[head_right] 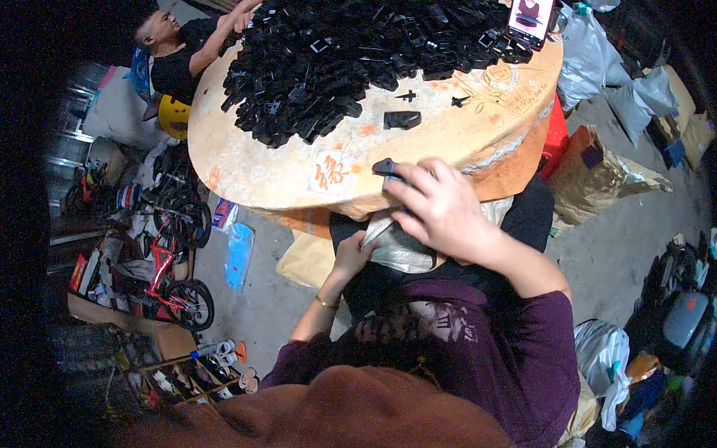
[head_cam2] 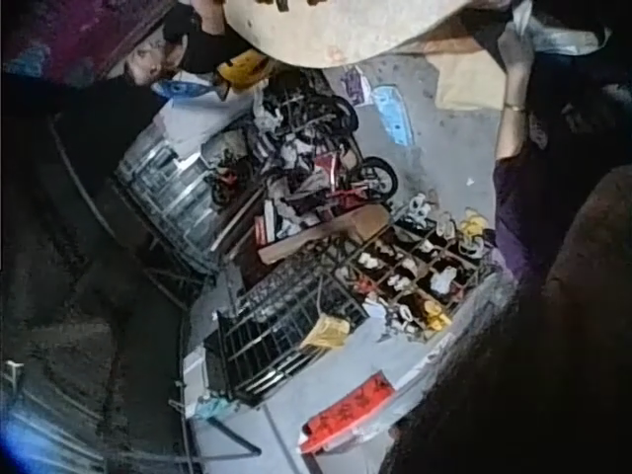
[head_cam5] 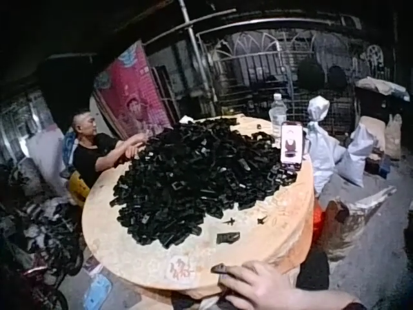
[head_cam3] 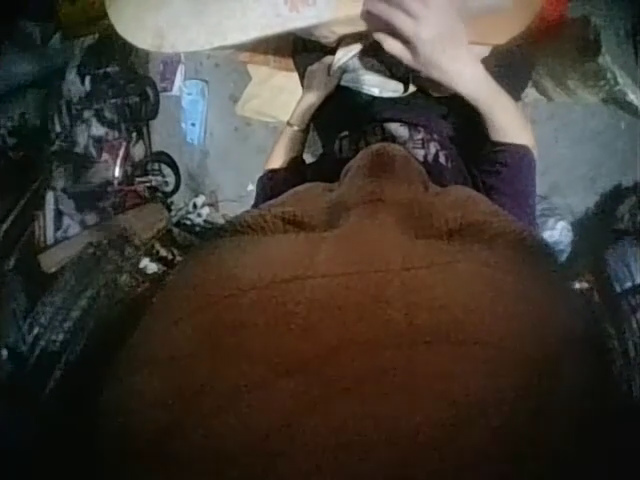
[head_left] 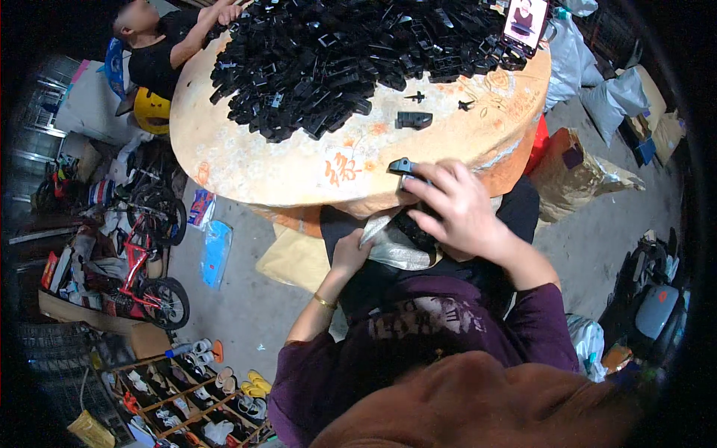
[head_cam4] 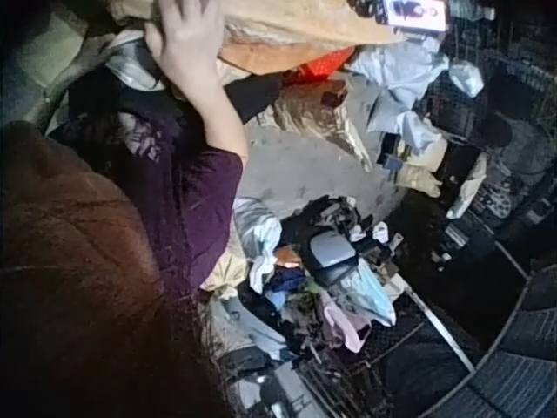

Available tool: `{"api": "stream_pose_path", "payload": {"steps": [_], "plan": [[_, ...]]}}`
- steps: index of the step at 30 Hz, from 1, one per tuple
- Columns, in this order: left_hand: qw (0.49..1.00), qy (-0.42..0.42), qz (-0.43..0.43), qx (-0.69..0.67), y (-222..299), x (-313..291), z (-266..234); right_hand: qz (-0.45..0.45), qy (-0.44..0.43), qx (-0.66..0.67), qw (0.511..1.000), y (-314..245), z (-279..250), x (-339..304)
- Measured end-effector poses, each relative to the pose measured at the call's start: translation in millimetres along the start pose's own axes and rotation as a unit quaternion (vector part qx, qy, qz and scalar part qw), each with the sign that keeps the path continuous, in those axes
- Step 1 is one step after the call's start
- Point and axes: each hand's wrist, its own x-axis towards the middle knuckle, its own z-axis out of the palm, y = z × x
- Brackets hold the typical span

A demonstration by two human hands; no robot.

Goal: The person assembles small black plastic components by hand at a round table.

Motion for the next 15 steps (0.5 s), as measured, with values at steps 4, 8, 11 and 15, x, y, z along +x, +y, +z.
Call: {"api": "stream_pose_path", "payload": {"steps": [4, 8, 11, 15], "plan": [[1.000, -0.009, 0.002, -0.024, 8, 3, 0, -0.035, -0.003, 0.021, 0.999, 2, 18, -42], [0.999, -0.035, 0.005, -0.014, 7, 4, -1, -0.001, -0.085, 0.049, 0.995, 11, 28, -65], [0.998, -0.065, -0.016, -0.003, 18, 2, -8, 0.016, -0.139, 0.041, 0.989, 18, 22, -63], [0.994, -0.053, 0.021, 0.093, 23, -6, -14, -0.004, 0.047, 0.076, 0.996, 16, 3, -17]]}}
